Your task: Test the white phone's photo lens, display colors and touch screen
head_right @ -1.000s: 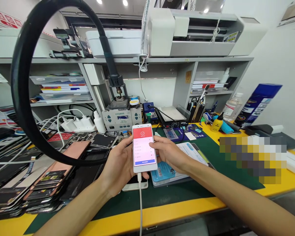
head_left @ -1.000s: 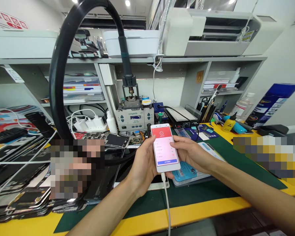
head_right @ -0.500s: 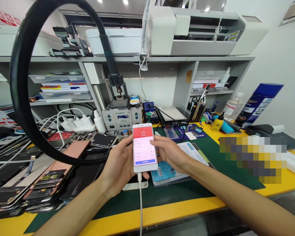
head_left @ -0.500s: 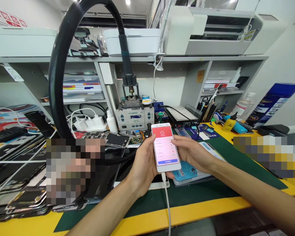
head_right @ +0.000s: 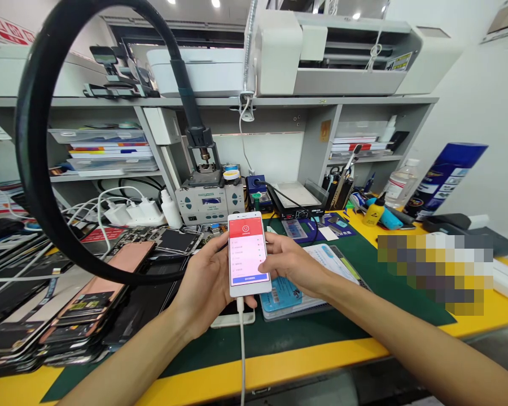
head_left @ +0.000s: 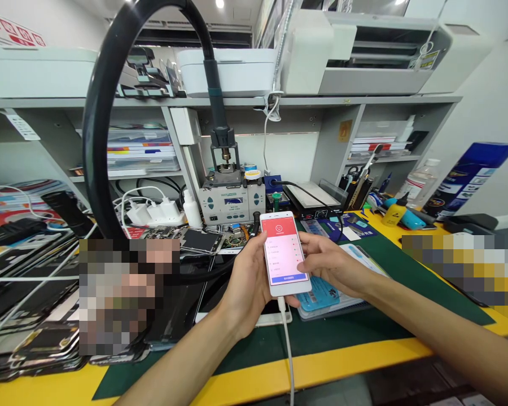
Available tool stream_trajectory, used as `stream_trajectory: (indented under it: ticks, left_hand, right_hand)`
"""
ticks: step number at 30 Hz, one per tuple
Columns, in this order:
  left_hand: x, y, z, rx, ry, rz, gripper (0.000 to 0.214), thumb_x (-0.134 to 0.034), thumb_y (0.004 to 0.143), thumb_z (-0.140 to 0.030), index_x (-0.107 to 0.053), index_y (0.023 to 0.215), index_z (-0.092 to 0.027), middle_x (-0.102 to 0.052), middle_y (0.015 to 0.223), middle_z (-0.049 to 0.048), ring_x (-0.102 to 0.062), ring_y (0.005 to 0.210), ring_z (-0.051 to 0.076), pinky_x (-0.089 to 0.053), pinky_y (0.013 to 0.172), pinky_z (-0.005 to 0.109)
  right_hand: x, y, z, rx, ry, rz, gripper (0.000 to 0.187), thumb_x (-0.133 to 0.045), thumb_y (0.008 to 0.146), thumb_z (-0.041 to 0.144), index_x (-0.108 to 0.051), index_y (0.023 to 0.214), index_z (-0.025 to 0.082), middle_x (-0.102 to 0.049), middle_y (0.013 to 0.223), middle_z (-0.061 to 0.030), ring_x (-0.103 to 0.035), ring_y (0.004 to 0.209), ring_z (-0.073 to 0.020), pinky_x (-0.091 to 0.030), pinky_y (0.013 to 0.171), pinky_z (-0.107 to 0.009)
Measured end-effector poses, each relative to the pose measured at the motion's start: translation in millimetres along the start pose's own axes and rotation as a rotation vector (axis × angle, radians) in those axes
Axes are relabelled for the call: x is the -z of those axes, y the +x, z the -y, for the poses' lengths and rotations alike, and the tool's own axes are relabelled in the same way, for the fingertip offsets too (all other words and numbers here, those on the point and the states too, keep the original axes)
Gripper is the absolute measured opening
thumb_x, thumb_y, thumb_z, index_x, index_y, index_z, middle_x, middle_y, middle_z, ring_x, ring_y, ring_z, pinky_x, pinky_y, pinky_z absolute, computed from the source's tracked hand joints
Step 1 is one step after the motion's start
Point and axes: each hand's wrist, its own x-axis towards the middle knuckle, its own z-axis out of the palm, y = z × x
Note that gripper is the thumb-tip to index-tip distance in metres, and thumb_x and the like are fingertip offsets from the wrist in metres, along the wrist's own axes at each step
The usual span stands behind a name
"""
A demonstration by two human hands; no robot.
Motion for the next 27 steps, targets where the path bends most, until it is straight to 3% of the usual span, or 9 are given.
stream_trajectory:
  ticks: [16, 22, 24, 27]
  left_hand:
    - [-0.7, -0.4, -1.3, 0.004, 0.000, -0.009, 0.048, -0.047, 0.093, -0.047, -0.058, 0.128, -0.017, -0.070, 0.100, 0.0114, -0.067, 0.082, 0.022, -0.056, 0.059, 0.027]
    - [1.4, -0.8, -7.6, 0.070, 0.000, -0.017, 0.055, -0.042, 0.093, -0.055, -0.058, 0.129, -0.017, -0.069, 0.105, 0.0146, -0.068, 0.080, 0.027, -0.058, 0.055, 0.037]
    - [2.5, -0.8, -10.7, 0.063, -0.004, -0.029, 0.055, -0.041, 0.093, -0.054, -0.056, 0.131, -0.017, -0.069, 0.107, 0.0147, -0.069, 0.082, 0.027, -0.059, 0.057, 0.037]
    - [5.6, -0.3, -15.3, 0.033, 0.024, -0.049, 0.051, -0.042, 0.094, -0.048, -0.055, 0.132, -0.016, -0.069, 0.107, 0.0149, -0.069, 0.083, 0.026, -0.059, 0.057, 0.034]
  right_hand:
    - [-2.6, 0.8, -0.3, 0.004, -0.055, -0.047, 0.059, -0.071, 0.070, 0.015, -0.056, 0.127, 0.019, -0.072, 0.105, -0.0091, -0.068, 0.082, -0.0214, -0.050, 0.069, -0.032]
    - [1.3, 10.8, -0.8, 0.012, 0.074, -0.022, 0.042, -0.061, 0.079, 0.028, -0.058, 0.119, 0.016, -0.070, 0.097, -0.0084, -0.066, 0.078, -0.0191, -0.050, 0.065, -0.030]
    - [7.0, 20.8, -3.2, 0.050, 0.008, -0.025, 0.037, -0.054, 0.083, 0.033, -0.058, 0.117, 0.018, -0.070, 0.098, -0.0089, -0.065, 0.076, -0.0197, -0.051, 0.061, -0.030]
    - [9.9, 30.0, -3.0, 0.176, -0.292, -0.247, 0.036, -0.048, 0.086, 0.030, -0.055, 0.119, 0.017, -0.068, 0.091, -0.0076, -0.064, 0.070, -0.0201, -0.050, 0.055, -0.030]
